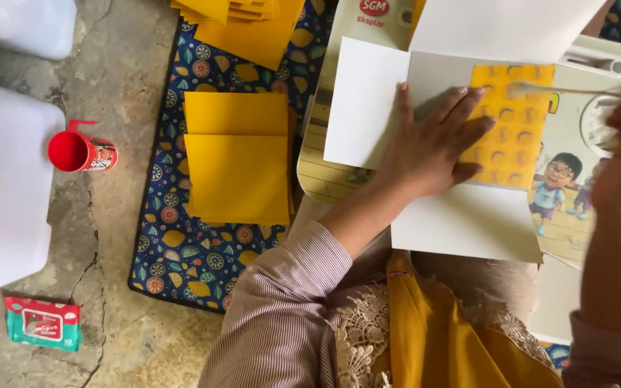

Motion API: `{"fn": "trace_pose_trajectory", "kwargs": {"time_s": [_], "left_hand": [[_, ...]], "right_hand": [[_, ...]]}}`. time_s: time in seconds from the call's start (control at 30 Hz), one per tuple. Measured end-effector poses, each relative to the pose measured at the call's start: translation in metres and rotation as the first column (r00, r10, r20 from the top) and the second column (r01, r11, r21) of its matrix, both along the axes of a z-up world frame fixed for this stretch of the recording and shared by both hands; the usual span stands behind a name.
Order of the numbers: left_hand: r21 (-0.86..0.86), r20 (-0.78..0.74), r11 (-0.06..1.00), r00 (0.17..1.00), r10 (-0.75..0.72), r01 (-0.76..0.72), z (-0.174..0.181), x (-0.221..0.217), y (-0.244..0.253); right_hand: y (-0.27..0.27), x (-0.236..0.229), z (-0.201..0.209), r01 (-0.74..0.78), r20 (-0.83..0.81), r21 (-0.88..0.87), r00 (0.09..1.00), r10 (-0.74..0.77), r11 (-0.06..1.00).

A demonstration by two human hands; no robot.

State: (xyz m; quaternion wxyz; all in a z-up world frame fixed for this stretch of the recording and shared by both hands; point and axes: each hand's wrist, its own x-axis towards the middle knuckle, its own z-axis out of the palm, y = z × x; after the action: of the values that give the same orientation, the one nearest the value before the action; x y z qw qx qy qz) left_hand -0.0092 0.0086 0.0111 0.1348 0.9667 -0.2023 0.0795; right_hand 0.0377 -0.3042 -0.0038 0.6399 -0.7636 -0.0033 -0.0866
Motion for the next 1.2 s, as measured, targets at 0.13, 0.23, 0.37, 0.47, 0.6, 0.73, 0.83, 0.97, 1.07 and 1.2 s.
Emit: {"fn": "trace_pose_trajectory", "kwargs": {"time_s": [0.13, 0.23, 0.37, 0.47, 0.6, 0.73, 0.83, 0.97, 1.07, 1.2], "left_hand": [[-0.034, -0.030, 0.999, 1.000, -0.002, 0.001, 0.002, 0.000, 0.003], [-0.112, 0.095, 0.993, 0.994, 0.056, -0.045, -0.009, 0.001, 0.001], [-0.264, 0.146, 0.963, 0.986, 0.087, -0.046, -0.016, 0.000, -0.001], [-0.259, 0.102, 0.965, 0.992, 0.078, -0.049, -0.017, 0.001, -0.002], [-0.265, 0.100, 0.963, 0.992, 0.082, -0.052, -0.017, 0.002, -0.003], [-0.244, 0.117, 0.967, 0.988, 0.097, -0.066, -0.020, 0.001, -0.004], [-0.177, 0.105, 0.982, 0.991, 0.088, -0.069, -0.023, 0.002, -0.005], [-0.200, 0.120, 0.979, 0.990, 0.068, -0.042, -0.029, 0.003, -0.006], [-0.260, 0.114, 0.965, 0.992, 0.058, -0.027, -0.030, 0.002, -0.005], [-0.182, 0.025, 0.983, 1.000, 0.006, -0.002, -0.029, 0.004, -0.004]], "right_hand": [[0.130, 0.010, 0.055, -0.327, 0.254, -0.091, 0.906, 0.340, 0.941], [0.167, 0.023, 0.053, -0.380, 0.113, 0.033, 0.920, 0.374, 0.924], [0.175, 0.030, 0.045, -0.382, 0.073, -0.037, 0.921, 0.383, 0.924], [0.169, 0.031, 0.041, -0.369, 0.085, -0.059, 0.924, 0.373, 0.928], [0.166, 0.028, 0.038, -0.335, 0.107, -0.117, 0.932, 0.347, 0.935], [0.171, 0.033, 0.032, -0.363, 0.080, -0.071, 0.926, 0.368, 0.929], [0.185, 0.032, 0.034, -0.384, 0.063, -0.073, 0.919, 0.389, 0.920], [0.202, 0.037, 0.036, -0.444, 0.049, -0.083, 0.892, 0.449, 0.892], [0.210, 0.040, 0.036, -0.483, 0.048, -0.097, 0.871, 0.489, 0.870], [0.226, 0.041, 0.042, -0.519, 0.075, -0.129, 0.844, 0.531, 0.845]]}}
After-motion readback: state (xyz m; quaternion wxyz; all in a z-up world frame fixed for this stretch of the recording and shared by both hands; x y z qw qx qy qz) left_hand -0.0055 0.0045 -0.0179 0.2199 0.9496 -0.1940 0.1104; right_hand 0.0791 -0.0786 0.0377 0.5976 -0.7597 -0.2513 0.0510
